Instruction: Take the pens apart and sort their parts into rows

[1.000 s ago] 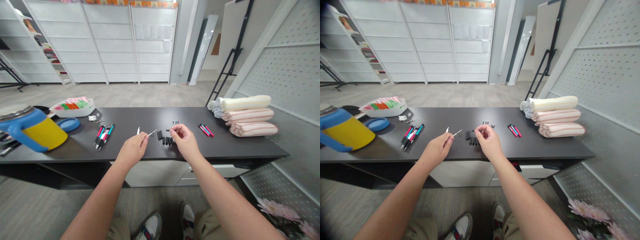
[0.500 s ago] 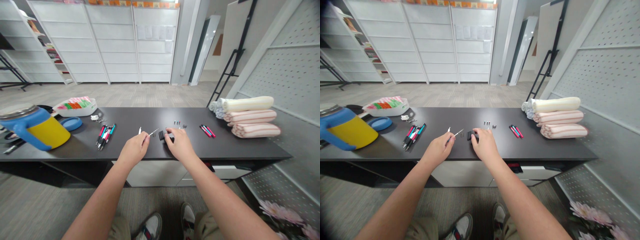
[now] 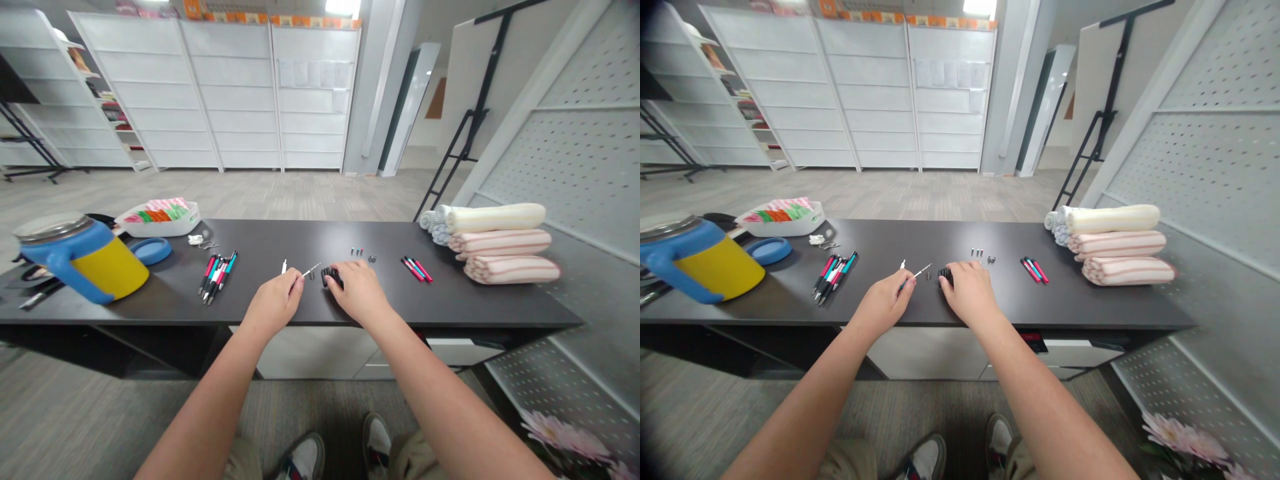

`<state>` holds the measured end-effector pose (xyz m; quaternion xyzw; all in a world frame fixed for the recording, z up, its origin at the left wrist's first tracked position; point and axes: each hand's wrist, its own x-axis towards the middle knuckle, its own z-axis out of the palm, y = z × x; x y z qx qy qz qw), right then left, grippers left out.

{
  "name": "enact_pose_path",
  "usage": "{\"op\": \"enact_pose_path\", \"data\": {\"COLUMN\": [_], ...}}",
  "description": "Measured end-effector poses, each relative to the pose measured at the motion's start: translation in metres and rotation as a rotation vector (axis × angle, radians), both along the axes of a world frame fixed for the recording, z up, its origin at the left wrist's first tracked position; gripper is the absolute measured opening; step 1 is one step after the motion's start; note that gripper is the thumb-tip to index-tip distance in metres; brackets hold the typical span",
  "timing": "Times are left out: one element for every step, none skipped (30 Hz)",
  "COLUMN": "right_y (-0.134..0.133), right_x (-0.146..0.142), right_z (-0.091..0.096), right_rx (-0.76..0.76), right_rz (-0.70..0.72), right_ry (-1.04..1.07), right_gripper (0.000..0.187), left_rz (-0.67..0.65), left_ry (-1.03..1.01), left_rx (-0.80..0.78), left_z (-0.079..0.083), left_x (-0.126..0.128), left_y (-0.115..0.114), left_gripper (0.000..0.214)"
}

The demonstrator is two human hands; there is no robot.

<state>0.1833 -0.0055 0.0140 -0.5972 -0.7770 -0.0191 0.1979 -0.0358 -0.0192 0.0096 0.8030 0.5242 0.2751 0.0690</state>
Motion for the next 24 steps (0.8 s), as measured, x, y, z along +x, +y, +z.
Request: {"op": "enact_pose_path", "data": {"right_y": [0.001,0.002,0.003,0.004,0.006,0.007,0.008,0.010,0.011,0.013,0.014,0.016,0.017,0.019,0.021,0.023,0.024,0.026,0.028,0.029,0.030,0.031,0.031,0.032], "right_x": [-0.001,-0.003,-0.005,-0.007,-0.009,-0.012,-0.014,-0.016,-0.018,-0.020,-0.022,-0.023,-0.024,-0.026,-0.027,-0.029,-0.031,-0.032,-0.034,-0.036,-0.037,-0.038,-0.039,-0.040], "right_z": [0.003,0.006,0.009,0.012,0.014,0.016,0.018,0.020,0.022,0.023,0.023,0.024,0.024,0.024,0.024,0.024,0.024,0.024,0.024,0.024,0.024,0.024,0.025,0.025], "right_rx": [-0.014,-0.029,-0.044,-0.059,-0.074,-0.089,-0.104,-0.117,-0.127,-0.136,-0.145,-0.154,-0.162,-0.171,-0.178,-0.181,-0.181,-0.181,-0.181,-0.182,-0.184,-0.186,-0.189,-0.191], "right_rz": [0.005,0.010,0.015,0.020,0.022,0.022,0.023,0.022,0.019,0.014,0.005,-0.006,-0.020,-0.034,-0.047,-0.059,-0.067,-0.072,-0.078,-0.082,-0.086,-0.090,-0.095,-0.098], "right_ry": [-0.013,-0.029,-0.048,-0.071,-0.094,-0.116,-0.136,-0.153,-0.167,-0.179,-0.189,-0.196,-0.200,-0.202,-0.203,-0.203,-0.204,-0.204,-0.205,-0.205,-0.204,-0.202,-0.199,-0.195], "right_gripper": [0.033,0.034,0.035,0.036,0.035,0.034,0.032,0.029,0.027,0.025,0.024,0.024,0.024,0.024,0.025,0.024,0.024,0.024,0.023,0.023,0.023,0.023,0.023,0.024], "left_rz": [0.001,-0.001,-0.005,-0.010,-0.015,-0.018,-0.021,-0.023,-0.025,-0.025,-0.024,-0.022,-0.020,-0.018,-0.017,-0.016,-0.017,-0.018,-0.019,-0.019,-0.021,-0.022,-0.023,-0.023], "left_ry": [-0.005,-0.011,-0.018,-0.026,-0.033,-0.040,-0.046,-0.049,-0.051,-0.054,-0.058,-0.062,-0.065,-0.068,-0.071,-0.073,-0.073,-0.073,-0.073,-0.074,-0.074,-0.076,-0.079,-0.082], "left_rx": [-0.001,-0.003,-0.003,-0.003,-0.002,-0.001,0.000,0.001,0.002,0.004,0.005,0.005,0.003,0.000,-0.003,-0.005,-0.007,-0.007,-0.006,-0.005,-0.004,-0.002,0.001,0.006], "left_z": [0.001,0.001,0.002,0.002,0.002,0.002,0.002,0.002,0.002,0.002,0.002,0.002,0.002,0.002,0.002,0.001,0.001,0.001,0.000,0.000,-0.001,-0.001,-0.001,-0.001], "left_x": [0.000,0.000,-0.001,-0.001,-0.002,-0.002,-0.003,-0.003,-0.004,-0.004,-0.005,-0.005,-0.005,-0.005,-0.006,-0.006,-0.006,-0.006,-0.006,-0.007,-0.007,-0.007,-0.007,-0.008], "left_y": [0.000,0.000,0.000,-0.001,-0.001,-0.001,-0.001,-0.002,-0.002,-0.002,-0.002,-0.003,-0.003,-0.003,-0.003,-0.003,-0.003,-0.003,-0.002,-0.002,-0.002,-0.002,-0.002,-0.002], "left_gripper": [0.030,0.029,0.029,0.029,0.029,0.029,0.029,0.029,0.028,0.028,0.028,0.027,0.027,0.026,0.026,0.026,0.027,0.027,0.028,0.028,0.028,0.028,0.027,0.027]}}
